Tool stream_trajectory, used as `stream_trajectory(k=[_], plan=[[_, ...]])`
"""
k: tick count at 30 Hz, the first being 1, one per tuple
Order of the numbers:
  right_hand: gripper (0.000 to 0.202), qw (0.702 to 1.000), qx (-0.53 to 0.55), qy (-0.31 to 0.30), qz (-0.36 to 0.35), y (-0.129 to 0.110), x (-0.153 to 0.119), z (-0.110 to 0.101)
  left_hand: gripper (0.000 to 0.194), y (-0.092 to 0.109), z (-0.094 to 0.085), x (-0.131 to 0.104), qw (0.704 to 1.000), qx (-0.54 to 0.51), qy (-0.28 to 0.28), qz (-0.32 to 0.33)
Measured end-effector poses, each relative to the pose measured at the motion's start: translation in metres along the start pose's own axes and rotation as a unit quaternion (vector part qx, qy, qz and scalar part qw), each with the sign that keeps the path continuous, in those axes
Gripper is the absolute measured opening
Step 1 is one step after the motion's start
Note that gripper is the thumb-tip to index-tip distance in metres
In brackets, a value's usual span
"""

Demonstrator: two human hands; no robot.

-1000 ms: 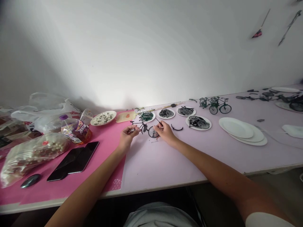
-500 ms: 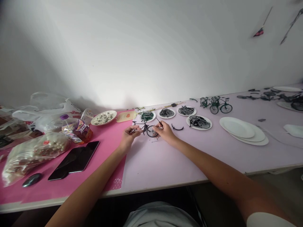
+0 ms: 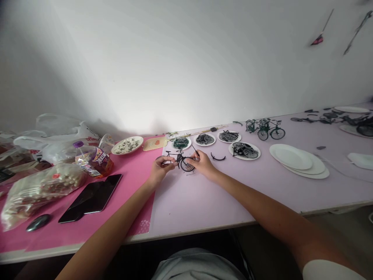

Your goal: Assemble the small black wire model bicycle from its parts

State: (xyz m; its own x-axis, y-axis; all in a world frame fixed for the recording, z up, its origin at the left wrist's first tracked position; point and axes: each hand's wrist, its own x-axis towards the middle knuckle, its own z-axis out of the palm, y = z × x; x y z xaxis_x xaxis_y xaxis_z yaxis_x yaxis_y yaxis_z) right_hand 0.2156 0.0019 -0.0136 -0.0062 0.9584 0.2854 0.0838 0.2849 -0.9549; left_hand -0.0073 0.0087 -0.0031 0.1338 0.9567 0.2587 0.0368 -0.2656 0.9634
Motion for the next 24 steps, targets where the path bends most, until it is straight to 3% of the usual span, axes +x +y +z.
stream_trajectory(k=[11, 24], plan=[[0.062, 0.998, 0.060, -0.008, 0.026, -0.006, -0.003, 0.002, 0.040, 0.012, 0.005, -0.006, 0.999, -0.040, 0.004, -0.024], [0.065, 0.993, 0.102, 0.009, 0.062, -0.008, -0.005, 0.005, 0.043, 0.016, 0.005, -0.009, 1.000, 0.012, -0.025, -0.009]])
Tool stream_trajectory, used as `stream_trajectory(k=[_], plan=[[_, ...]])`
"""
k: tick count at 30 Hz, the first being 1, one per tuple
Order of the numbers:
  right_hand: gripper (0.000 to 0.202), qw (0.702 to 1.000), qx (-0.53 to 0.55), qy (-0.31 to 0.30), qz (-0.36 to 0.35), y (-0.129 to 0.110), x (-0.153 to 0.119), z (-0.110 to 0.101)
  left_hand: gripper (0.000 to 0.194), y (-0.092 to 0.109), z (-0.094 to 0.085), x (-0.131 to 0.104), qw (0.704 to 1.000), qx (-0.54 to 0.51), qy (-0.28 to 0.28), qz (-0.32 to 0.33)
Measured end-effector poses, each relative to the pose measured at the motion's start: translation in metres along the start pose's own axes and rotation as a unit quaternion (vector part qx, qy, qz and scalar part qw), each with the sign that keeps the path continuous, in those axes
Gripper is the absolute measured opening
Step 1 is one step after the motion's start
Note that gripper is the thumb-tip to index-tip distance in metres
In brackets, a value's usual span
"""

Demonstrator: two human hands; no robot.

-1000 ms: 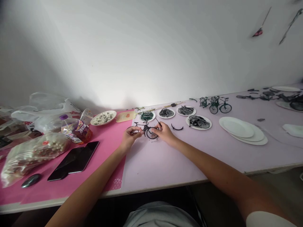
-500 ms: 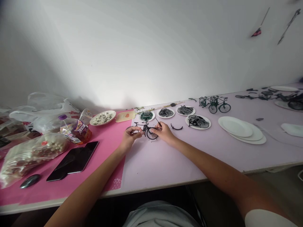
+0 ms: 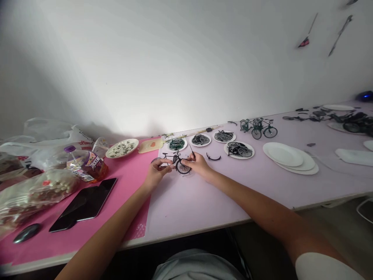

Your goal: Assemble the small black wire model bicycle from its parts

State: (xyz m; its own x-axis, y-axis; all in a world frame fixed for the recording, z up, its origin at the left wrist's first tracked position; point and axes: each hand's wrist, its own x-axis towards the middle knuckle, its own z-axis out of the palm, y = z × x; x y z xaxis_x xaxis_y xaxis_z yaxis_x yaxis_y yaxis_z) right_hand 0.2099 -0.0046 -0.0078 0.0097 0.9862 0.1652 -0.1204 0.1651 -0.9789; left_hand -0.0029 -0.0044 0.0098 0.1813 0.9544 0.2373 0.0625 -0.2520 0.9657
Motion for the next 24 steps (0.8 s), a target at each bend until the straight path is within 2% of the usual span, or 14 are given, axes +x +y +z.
stream_trajectory(k=[4, 9, 14, 20, 22, 24], plan=[[0.065, 0.999, -0.032, -0.006, 0.000, -0.007, -0.003, 0.003, 0.044, 0.002, 0.000, 0.000, 1.000, 0.007, -0.009, -0.007], [0.067, 0.999, -0.034, 0.013, -0.014, -0.010, -0.001, 0.004, 0.046, 0.007, 0.000, -0.001, 0.999, -0.028, -0.010, -0.014], [0.064, 0.999, -0.036, 0.002, -0.016, -0.010, 0.001, 0.003, 0.048, 0.011, 0.002, -0.001, 1.000, -0.028, -0.003, -0.008], [0.059, 0.999, -0.036, -0.019, -0.028, -0.005, 0.005, 0.002, 0.068, 0.014, 0.005, 0.001, 0.996, -0.077, 0.043, -0.027], [0.057, 0.997, -0.055, -0.018, -0.041, -0.004, 0.007, 0.001, 0.072, 0.018, 0.003, 0.004, 0.995, -0.073, 0.027, -0.063], [0.056, 0.995, -0.077, -0.020, -0.063, -0.005, 0.008, -0.001, 0.069, 0.024, -0.002, 0.009, 0.991, -0.052, -0.034, -0.118]])
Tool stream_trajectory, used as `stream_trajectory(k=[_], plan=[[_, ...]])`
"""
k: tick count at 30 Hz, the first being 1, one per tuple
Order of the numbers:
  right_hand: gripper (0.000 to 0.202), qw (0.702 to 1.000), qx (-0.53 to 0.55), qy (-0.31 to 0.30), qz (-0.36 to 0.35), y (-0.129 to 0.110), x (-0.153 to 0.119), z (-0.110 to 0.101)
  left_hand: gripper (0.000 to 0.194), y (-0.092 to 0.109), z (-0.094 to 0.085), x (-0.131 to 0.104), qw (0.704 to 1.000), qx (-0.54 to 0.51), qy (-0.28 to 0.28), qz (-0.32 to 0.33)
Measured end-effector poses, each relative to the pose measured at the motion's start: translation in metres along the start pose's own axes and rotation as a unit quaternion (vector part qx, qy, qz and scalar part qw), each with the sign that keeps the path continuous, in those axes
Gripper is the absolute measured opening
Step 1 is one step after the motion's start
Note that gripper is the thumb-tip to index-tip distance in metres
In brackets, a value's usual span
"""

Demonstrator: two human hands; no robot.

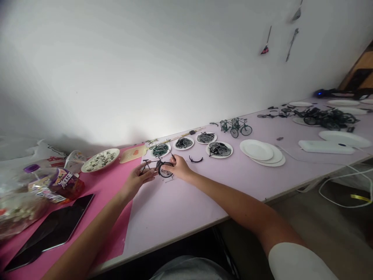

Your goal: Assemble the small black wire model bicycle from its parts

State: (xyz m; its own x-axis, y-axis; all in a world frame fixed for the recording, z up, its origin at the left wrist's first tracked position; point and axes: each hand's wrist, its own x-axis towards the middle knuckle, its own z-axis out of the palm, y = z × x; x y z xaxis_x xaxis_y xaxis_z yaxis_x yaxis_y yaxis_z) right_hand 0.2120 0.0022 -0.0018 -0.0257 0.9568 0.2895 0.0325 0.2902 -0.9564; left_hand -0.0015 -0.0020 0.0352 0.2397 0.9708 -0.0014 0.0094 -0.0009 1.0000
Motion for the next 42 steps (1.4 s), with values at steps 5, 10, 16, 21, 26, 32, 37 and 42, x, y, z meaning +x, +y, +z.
stream_trajectory(k=[5, 10, 16, 21, 26, 32, 37, 42], plan=[[0.053, 0.998, -0.026, -0.020, -0.048, -0.004, 0.001, -0.002, 0.054, 0.016, -0.012, 0.013, 0.992, 0.070, -0.097, -0.048], [0.049, 0.997, -0.048, -0.007, -0.055, -0.004, 0.001, -0.002, 0.045, 0.015, -0.004, 0.025, 0.989, 0.089, -0.116, -0.018], [0.042, 0.996, -0.059, 0.014, -0.071, 0.004, 0.005, -0.005, 0.036, -0.005, 0.016, 0.027, 0.991, 0.099, -0.084, 0.033], [0.038, 0.996, -0.033, 0.022, -0.083, 0.009, 0.008, -0.003, 0.039, -0.022, 0.016, 0.022, 0.995, 0.074, -0.065, 0.029], [0.041, 0.995, 0.017, 0.043, -0.086, 0.005, 0.004, -0.001, 0.041, -0.026, 0.016, 0.019, 0.996, 0.056, -0.068, 0.024], [0.044, 0.996, 0.020, 0.064, -0.059, 0.002, 0.002, -0.001, 0.046, -0.026, 0.021, 0.016, 0.998, 0.020, -0.066, 0.005], [0.044, 0.997, 0.035, 0.051, -0.047, 0.004, 0.002, -0.001, 0.046, -0.021, 0.022, 0.013, 0.998, 0.010, -0.061, -0.013], [0.044, 0.996, 0.008, 0.063, -0.057, 0.005, 0.003, -0.003, 0.045, -0.020, 0.021, 0.013, 0.998, 0.003, -0.052, -0.019]])
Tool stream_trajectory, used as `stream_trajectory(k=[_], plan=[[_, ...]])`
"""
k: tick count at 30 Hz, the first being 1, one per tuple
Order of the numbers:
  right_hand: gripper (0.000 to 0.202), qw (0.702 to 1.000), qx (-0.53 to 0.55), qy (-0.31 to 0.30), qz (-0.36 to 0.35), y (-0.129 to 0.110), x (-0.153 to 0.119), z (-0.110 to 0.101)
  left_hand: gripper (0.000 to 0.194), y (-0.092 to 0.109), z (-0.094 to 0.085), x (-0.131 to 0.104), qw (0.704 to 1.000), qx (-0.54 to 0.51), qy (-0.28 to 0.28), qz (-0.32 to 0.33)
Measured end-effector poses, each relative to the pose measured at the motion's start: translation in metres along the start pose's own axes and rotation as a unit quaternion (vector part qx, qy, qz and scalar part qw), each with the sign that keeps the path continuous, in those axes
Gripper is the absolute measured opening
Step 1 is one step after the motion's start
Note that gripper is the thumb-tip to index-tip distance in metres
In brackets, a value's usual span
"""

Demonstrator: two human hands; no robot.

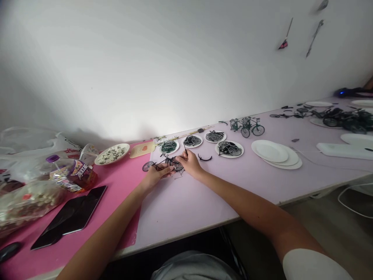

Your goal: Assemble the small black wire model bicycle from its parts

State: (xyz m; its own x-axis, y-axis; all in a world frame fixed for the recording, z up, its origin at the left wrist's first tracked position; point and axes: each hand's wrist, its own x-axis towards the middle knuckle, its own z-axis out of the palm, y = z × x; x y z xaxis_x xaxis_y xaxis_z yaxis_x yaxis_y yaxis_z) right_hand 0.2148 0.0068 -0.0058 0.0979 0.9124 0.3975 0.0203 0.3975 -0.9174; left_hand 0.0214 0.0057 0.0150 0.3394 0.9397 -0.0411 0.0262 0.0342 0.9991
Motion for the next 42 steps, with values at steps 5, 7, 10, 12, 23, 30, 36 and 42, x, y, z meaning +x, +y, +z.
stream_trajectory(k=[5, 7, 10, 12, 23, 30, 36, 42], plan=[[0.046, 1.000, -0.009, -0.013, -0.001, 0.005, 0.001, 0.000, 0.043, 0.000, 0.001, 0.000, 1.000, 0.001, -0.005, 0.002], [0.048, 1.000, -0.007, -0.017, -0.001, 0.006, 0.001, 0.000, 0.042, -0.001, 0.002, -0.001, 1.000, 0.003, -0.004, 0.007], [0.049, 1.000, -0.005, -0.008, 0.012, 0.004, 0.002, -0.001, 0.043, 0.000, 0.003, -0.001, 1.000, 0.003, 0.010, 0.015], [0.047, 0.999, -0.009, 0.010, 0.031, 0.002, 0.003, -0.003, 0.043, 0.000, 0.003, -0.001, 0.999, -0.005, 0.030, 0.025], [0.050, 0.989, -0.129, -0.003, -0.076, -0.002, 0.013, -0.028, 0.052, -0.005, -0.006, 0.006, 0.984, -0.030, 0.160, 0.073], [0.038, 0.937, -0.284, -0.197, -0.055, -0.022, 0.001, -0.031, 0.052, -0.011, -0.009, 0.011, 0.982, -0.012, 0.171, 0.076], [0.020, 0.903, -0.302, -0.304, -0.026, -0.020, -0.005, -0.029, 0.046, -0.007, -0.008, 0.006, 0.980, 0.046, 0.168, 0.099], [0.009, 0.910, -0.265, -0.313, -0.064, -0.008, -0.014, -0.014, 0.044, -0.004, -0.005, 0.004, 0.979, 0.052, 0.162, 0.113]])
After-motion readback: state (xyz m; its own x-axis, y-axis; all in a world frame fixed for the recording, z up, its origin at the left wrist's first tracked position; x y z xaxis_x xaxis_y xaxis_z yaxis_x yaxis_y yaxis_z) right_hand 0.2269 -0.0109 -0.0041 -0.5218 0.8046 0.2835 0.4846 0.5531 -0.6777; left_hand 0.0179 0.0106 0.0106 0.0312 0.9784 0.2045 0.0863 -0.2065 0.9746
